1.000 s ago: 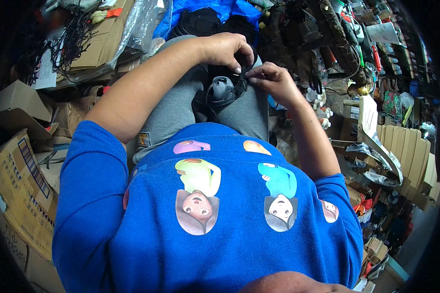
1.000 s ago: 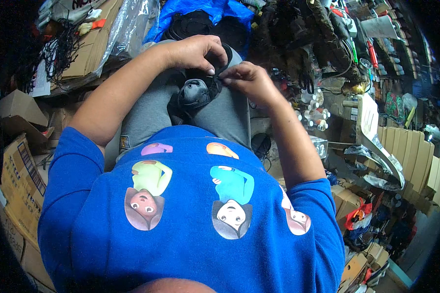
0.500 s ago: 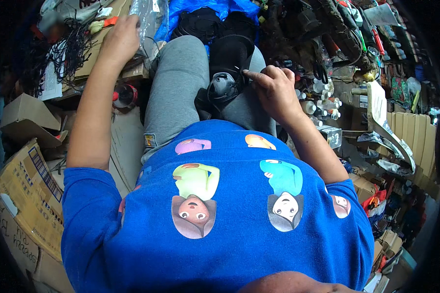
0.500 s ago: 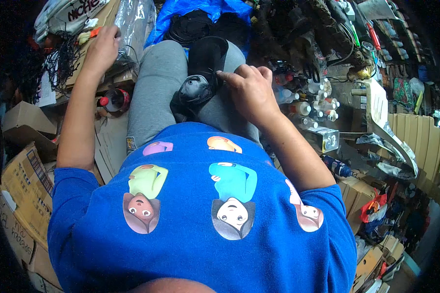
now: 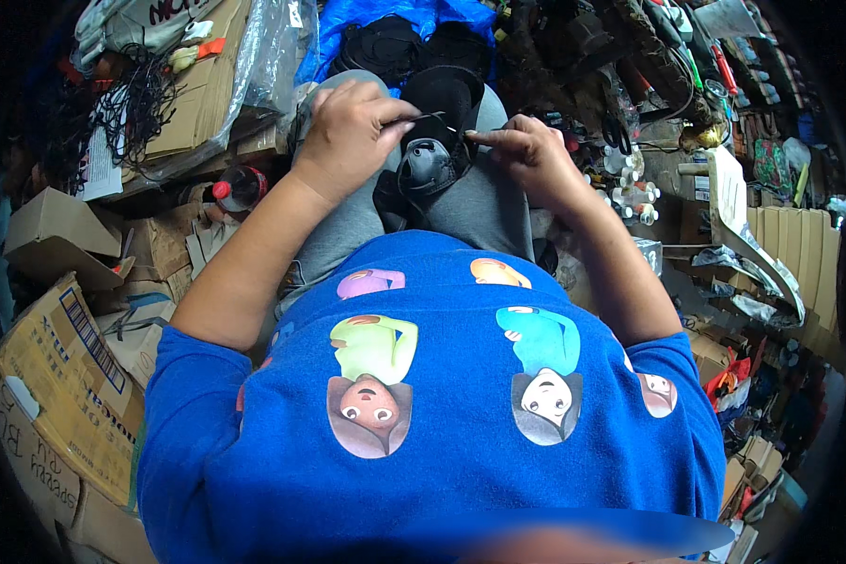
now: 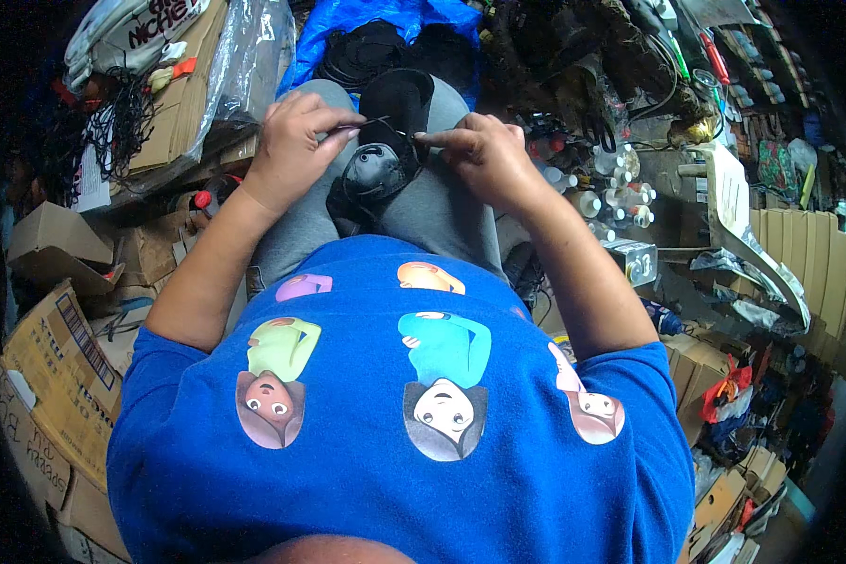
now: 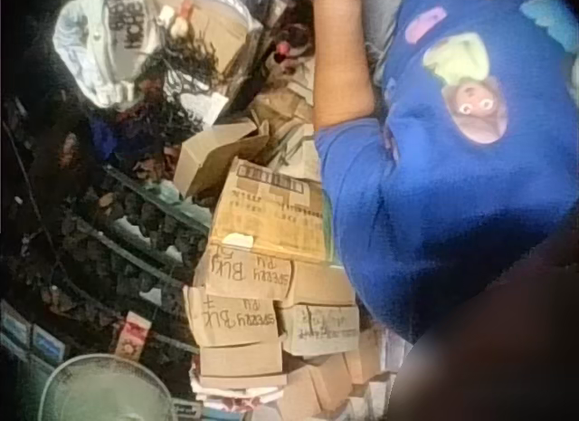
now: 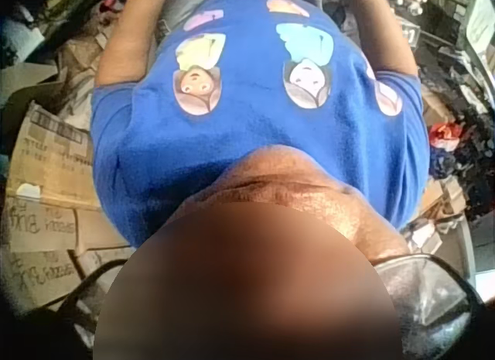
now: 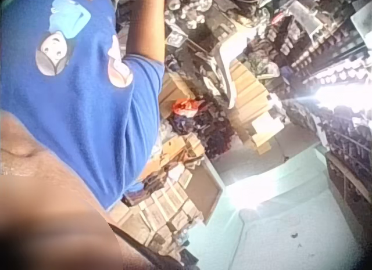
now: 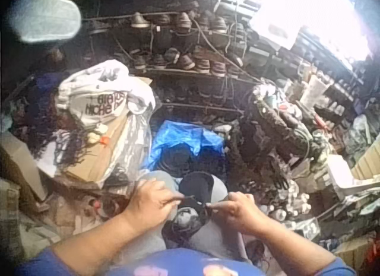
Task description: Sewing components of a black shoe together using a needle and thread.
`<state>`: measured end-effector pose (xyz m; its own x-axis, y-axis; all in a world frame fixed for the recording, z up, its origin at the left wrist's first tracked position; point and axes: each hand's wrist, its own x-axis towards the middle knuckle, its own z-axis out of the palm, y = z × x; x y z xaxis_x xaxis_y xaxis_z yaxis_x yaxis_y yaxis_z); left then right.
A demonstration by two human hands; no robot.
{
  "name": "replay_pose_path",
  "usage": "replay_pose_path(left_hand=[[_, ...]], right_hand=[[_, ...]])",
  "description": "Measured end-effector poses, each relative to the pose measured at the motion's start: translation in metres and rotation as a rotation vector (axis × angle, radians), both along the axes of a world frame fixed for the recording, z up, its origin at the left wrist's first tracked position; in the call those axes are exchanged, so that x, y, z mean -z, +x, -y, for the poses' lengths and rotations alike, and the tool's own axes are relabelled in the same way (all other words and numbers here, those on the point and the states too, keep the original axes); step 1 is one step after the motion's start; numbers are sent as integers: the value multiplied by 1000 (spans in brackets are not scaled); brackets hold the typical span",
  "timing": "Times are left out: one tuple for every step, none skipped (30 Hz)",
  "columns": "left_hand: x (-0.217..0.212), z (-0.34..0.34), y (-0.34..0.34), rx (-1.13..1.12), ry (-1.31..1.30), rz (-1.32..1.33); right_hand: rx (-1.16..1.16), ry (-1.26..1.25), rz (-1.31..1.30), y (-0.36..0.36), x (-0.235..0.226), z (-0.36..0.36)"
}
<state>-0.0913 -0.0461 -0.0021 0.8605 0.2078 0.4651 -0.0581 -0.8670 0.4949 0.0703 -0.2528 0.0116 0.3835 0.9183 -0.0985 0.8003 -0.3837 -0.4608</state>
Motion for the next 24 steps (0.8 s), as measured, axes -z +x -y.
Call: replay_pose_path(left_hand=[[1, -1, 4, -4, 6, 10], [2, -2, 8, 67, -82, -51], [4, -3, 10, 136, -170, -112], [6, -4, 12, 135, -168, -113], [9, -4, 14, 129, -141, -148], [12, -4, 14, 123, -115, -182], [14, -4, 15, 124, -116, -183], [16, -4, 15, 124, -106, -190], [18, -3, 15, 123, -96, -197], [19, -3, 15, 123, -96, -198], [19, -3, 16, 121, -101, -196], [19, -3, 16, 120, -106, -195], [19, -3, 17, 120, -106, -195], [18, -3, 18, 114, -102, -199], [18, -3, 19, 108, -98, -203], [17, -3, 19, 108, -98, -204], [17, -3, 20, 111, -97, -206], [18, -3, 20, 114, -97, -207], [18, -3, 20, 115, -97, -208], [20, -3, 19, 116, -104, -217], [21, -3, 19, 118, -114, -191], [23, -3, 19, 115, -112, -227], [24, -3, 20, 128, -102, -210], [25, -4, 21, 161, -90, -147]], right_hand=[[1, 40, -168, 8, -1, 0], [-15, 49, -171, 13, 0, -2], [-19, 56, -248, 17, 2, -4], [-13, 50, -326, 21, 3, -6], [-33, 50, -311, 23, 3, -7], [-50, 61, -309, 25, 4, -9], [-43, 53, -320, 26, 4, -11], [-26, 40, -333, 27, 4, -12], [-33, 43, -332, 28, 4, -13], [-37, 31, -338, 29, 4, -14], [-31, 16, -351, 29, 4, -15], [-41, 18, -345, 30, 4, -15], [-28, -1, -354, 30, 3, -15], [-5, -18, -366, 31, 3, -16], [-16, -20, -364, 31, 3, -16], [-24, -9, -377, 31, 2, -16], [-19, -13, -386, 31, 2, -16], [-29, 4, -390, 31, 2, -16], [-32, 3, -402, 32, 2, -15], [-23, -9, -409, 32, 3, -15], [-34, 2, -414, 32, 3, -15], [-28, -6, -419, 32, 4, -14], [-23, -2, -422, 33, 4, -14], [-22, -15, -424, 33, 5, -14]])
